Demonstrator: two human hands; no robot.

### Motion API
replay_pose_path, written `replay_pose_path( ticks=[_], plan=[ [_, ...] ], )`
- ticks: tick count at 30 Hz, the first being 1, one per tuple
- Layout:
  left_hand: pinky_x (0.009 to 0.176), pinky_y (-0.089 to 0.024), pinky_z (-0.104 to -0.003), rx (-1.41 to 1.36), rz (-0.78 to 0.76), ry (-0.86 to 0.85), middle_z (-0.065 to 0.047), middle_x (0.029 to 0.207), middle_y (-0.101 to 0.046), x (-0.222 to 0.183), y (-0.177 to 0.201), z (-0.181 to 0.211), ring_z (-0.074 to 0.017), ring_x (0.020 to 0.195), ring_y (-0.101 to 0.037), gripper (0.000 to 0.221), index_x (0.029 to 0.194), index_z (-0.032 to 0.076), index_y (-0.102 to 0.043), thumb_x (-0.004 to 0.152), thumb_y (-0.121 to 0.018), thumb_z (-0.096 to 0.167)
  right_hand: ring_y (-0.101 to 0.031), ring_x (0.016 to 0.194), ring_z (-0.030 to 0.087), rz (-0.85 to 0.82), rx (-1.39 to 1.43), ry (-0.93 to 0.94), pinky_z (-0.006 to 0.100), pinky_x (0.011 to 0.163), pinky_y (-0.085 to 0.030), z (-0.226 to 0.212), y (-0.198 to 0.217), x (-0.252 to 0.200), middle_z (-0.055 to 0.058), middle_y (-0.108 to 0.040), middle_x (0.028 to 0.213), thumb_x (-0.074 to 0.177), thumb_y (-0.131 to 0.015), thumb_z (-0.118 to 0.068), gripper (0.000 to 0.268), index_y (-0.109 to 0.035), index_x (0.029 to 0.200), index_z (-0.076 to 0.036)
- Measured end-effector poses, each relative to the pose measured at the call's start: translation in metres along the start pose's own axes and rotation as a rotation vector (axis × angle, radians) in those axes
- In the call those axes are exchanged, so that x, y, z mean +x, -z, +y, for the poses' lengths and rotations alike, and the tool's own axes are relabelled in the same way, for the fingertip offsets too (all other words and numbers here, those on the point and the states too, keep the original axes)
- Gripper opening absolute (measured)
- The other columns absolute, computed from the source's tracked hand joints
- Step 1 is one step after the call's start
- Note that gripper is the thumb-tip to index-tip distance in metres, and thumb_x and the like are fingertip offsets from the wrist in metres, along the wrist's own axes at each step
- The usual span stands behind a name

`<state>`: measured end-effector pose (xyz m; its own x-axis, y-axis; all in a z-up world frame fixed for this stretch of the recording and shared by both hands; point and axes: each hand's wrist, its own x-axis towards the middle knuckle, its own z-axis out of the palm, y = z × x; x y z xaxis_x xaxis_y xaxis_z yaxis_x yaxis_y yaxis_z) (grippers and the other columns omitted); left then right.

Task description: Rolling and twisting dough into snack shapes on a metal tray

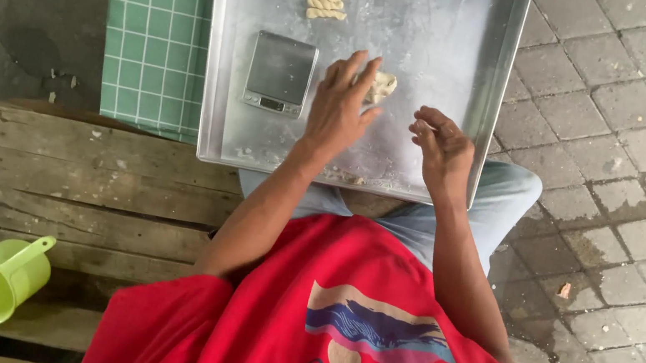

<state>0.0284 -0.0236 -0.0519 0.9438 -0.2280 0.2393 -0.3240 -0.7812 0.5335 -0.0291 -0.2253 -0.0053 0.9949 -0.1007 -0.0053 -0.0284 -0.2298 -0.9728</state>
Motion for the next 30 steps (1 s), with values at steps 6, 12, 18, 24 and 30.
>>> replay_pose_path(
  ticks=[6, 12, 18, 24, 30],
  plan=[
    [0.086, -0.046, -0.031, -0.09, 0.097, -0.003, 0.007, 0.103, -0.04, 0.008, -0.026, 0.008, -0.0226, 0.1, -0.055, 0.045, 0.091, 0.021, -0.056, 0.067, -0.092, 0.007, -0.074, 0.101, 0.039, -0.079, -0.126, 0.015, 0.042, 0.082, -0.064, -0.012, -0.035, 0.036, 0.032, -0.068, 0.118, 0.099, -0.075, -0.006, 0.035, -0.065, 0.127, 0.013],
    [0.086, -0.055, -0.039, -0.183, 0.138, 0.091, -0.006, 0.111, -0.047, -0.044, -0.005, 0.012, -0.0342, 0.107, -0.053, 0.053, 0.118, 0.015, -0.062, 0.074, -0.086, 0.0, -0.078, 0.081, 0.027, -0.154, -0.175, -0.052, 0.032, 0.07, -0.065, -0.022, -0.057, 0.017, 0.021, -0.077, 0.095, 0.093, -0.082, -0.009, 0.029, -0.073, 0.116, 0.008],
    [0.082, -0.057, -0.04, -0.237, 0.039, 0.18, -0.003, 0.107, -0.05, -0.068, 0.013, 0.011, -0.0362, 0.101, -0.057, 0.035, 0.113, 0.017, -0.064, 0.085, -0.082, 0.009, -0.077, 0.074, 0.031, -0.195, -0.362, 0.136, 0.033, 0.061, -0.063, -0.028, -0.064, 0.0, 0.019, -0.076, 0.087, 0.095, -0.08, 0.0, 0.013, -0.077, 0.107, 0.004],
    [0.076, -0.059, -0.037, -0.14, -0.066, 0.291, -0.007, 0.098, -0.048, -0.075, 0.041, 0.026, -0.0316, 0.094, -0.059, 0.018, 0.101, 0.01, -0.067, 0.085, -0.076, 0.011, -0.074, 0.07, 0.036, -0.356, -0.44, 0.482, 0.039, 0.054, -0.061, -0.033, -0.065, 0.002, 0.015, -0.072, 0.086, 0.093, -0.077, 0.007, 0.012, -0.077, 0.103, 0.002],
    [0.067, -0.062, -0.036, -0.185, -0.029, 0.319, -0.008, 0.093, -0.047, -0.057, 0.071, 0.032, -0.0299, 0.085, -0.062, 0.018, 0.098, 0.01, -0.065, 0.088, -0.068, 0.024, -0.075, 0.073, 0.028, -0.15, -0.124, 0.246, 0.037, 0.062, -0.064, -0.033, -0.075, 0.009, 0.022, -0.073, 0.089, 0.097, -0.075, 0.008, 0.007, -0.076, 0.104, 0.008]
  ],
)
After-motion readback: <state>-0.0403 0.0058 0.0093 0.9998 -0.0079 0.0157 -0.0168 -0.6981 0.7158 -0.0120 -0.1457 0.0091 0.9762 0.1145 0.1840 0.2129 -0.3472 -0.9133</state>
